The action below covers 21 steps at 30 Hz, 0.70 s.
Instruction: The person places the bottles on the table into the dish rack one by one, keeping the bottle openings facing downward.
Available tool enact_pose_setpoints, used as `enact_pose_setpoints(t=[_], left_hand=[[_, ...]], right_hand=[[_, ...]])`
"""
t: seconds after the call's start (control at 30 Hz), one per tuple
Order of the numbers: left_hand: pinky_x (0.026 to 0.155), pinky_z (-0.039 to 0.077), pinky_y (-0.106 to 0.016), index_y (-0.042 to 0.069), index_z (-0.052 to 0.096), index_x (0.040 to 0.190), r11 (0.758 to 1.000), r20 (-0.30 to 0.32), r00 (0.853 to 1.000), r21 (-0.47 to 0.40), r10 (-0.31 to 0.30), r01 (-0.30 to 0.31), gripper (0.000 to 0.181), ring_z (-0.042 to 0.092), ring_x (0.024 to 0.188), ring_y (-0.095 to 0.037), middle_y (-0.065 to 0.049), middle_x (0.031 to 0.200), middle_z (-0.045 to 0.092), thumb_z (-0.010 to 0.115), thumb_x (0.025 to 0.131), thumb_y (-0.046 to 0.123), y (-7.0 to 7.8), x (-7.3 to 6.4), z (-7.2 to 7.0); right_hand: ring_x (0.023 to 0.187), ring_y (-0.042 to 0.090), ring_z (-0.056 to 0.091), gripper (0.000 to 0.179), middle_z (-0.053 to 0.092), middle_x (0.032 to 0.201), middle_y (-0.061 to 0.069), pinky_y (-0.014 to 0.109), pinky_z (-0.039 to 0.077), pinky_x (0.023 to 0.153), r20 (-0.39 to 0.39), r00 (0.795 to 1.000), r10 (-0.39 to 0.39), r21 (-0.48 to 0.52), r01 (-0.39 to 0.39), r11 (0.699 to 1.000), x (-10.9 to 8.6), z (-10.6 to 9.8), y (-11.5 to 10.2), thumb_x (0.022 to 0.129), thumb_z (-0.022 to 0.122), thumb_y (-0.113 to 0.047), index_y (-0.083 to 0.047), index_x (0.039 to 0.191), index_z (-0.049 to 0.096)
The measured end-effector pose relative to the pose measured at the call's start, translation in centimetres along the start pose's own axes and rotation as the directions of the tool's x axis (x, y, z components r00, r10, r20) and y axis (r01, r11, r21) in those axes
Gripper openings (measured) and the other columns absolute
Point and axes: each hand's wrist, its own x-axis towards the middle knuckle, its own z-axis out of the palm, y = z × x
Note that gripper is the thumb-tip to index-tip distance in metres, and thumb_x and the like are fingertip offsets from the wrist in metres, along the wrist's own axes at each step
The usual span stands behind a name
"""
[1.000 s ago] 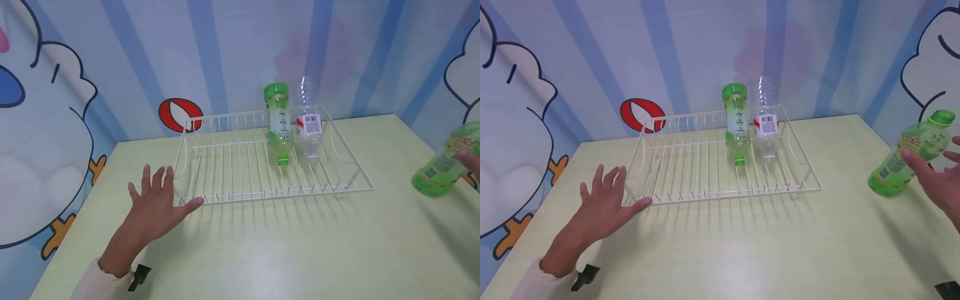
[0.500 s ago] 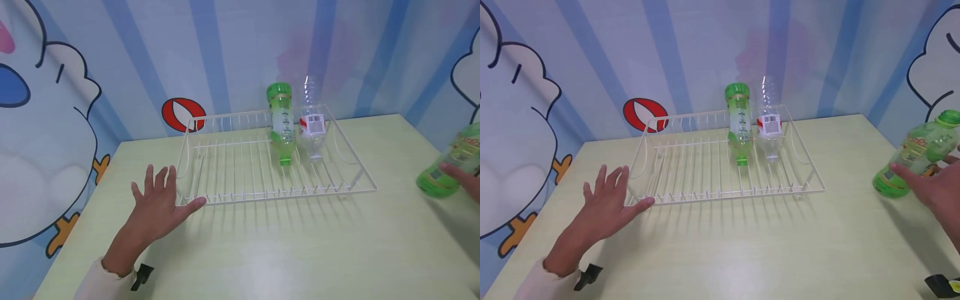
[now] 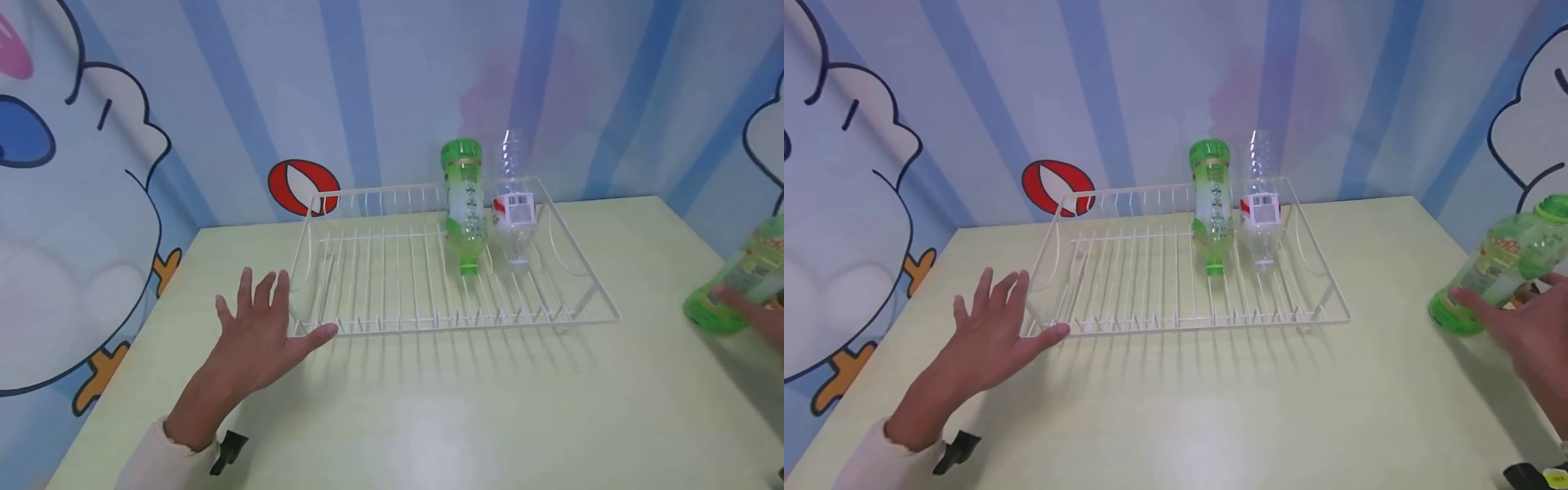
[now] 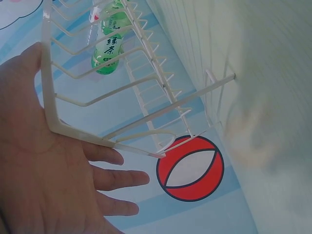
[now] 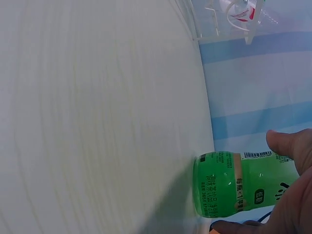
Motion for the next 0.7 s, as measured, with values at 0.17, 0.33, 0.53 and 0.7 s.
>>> enact_pose_setpoints(t=[0.17, 0.33, 0.53, 0.7], left_hand=[[0.1, -0.002, -0.083, -0.005, 0.02, 0.156, 1.0, 0.003, 1.0, 0.011, -0.002, 0.002, 0.124, -0.002, 0.146, -0.053, -0.031, 0.155, 0.022, 0.042, 0.078, 0.089, 0.0, -0.1, 0.1], [0.1, -0.002, -0.083, -0.005, 0.021, 0.155, 1.0, -0.02, 1.0, 0.016, 0.002, -0.002, 0.123, -0.001, 0.145, -0.054, -0.031, 0.155, 0.023, 0.042, 0.078, 0.089, 0.2, 0.1, 0.1], [0.1, -0.001, -0.083, -0.005, 0.022, 0.155, 1.0, -0.017, 1.0, 0.023, -0.003, 0.003, 0.123, 0.0, 0.145, -0.053, -0.031, 0.155, 0.023, 0.042, 0.078, 0.089, 0.2, 0.1, 0.0], [0.1, -0.001, -0.083, -0.004, 0.021, 0.155, 1.0, -0.014, 1.0, 0.021, -0.012, 0.012, 0.123, 0.0, 0.145, -0.053, -0.031, 0.155, 0.023, 0.045, 0.078, 0.088, 0.3, 0.1, 0.0]], right_hand=[[0.143, 0.028, 0.033, 0.104, 0.028, 0.159, 0.014, 0.041, 0.029, 0.116, -0.016, 0.999, -0.031, -0.003, 0.031, 1.0, 0.1, 0.7, 0.8, 0.088, 0.071, -0.05, -0.03, 0.159, -0.003], [0.139, 0.016, 0.035, 0.097, 0.034, 0.155, 0.01, 0.03, 0.026, 0.115, -0.032, 0.995, -0.097, 0.003, 0.097, 0.995, -0.9, 0.6, -1.2, 0.09, 0.07, -0.043, -0.026, 0.16, 0.006], [0.112, -0.006, 0.041, 0.093, 0.041, 0.129, -0.019, 0.015, 0.032, 0.103, -0.047, 0.996, -0.072, 0.139, 0.078, 0.987, -3.3, 0.5, -3.6, 0.088, 0.075, -0.031, -0.026, 0.159, 0.015], [0.098, -0.015, 0.035, 0.093, 0.035, 0.119, -0.029, 0.005, 0.033, 0.085, -0.035, 0.993, -0.112, 0.173, 0.116, 0.978, -3.0, 0.8, -3.3, 0.087, 0.076, -0.031, -0.029, 0.158, 0.016]])
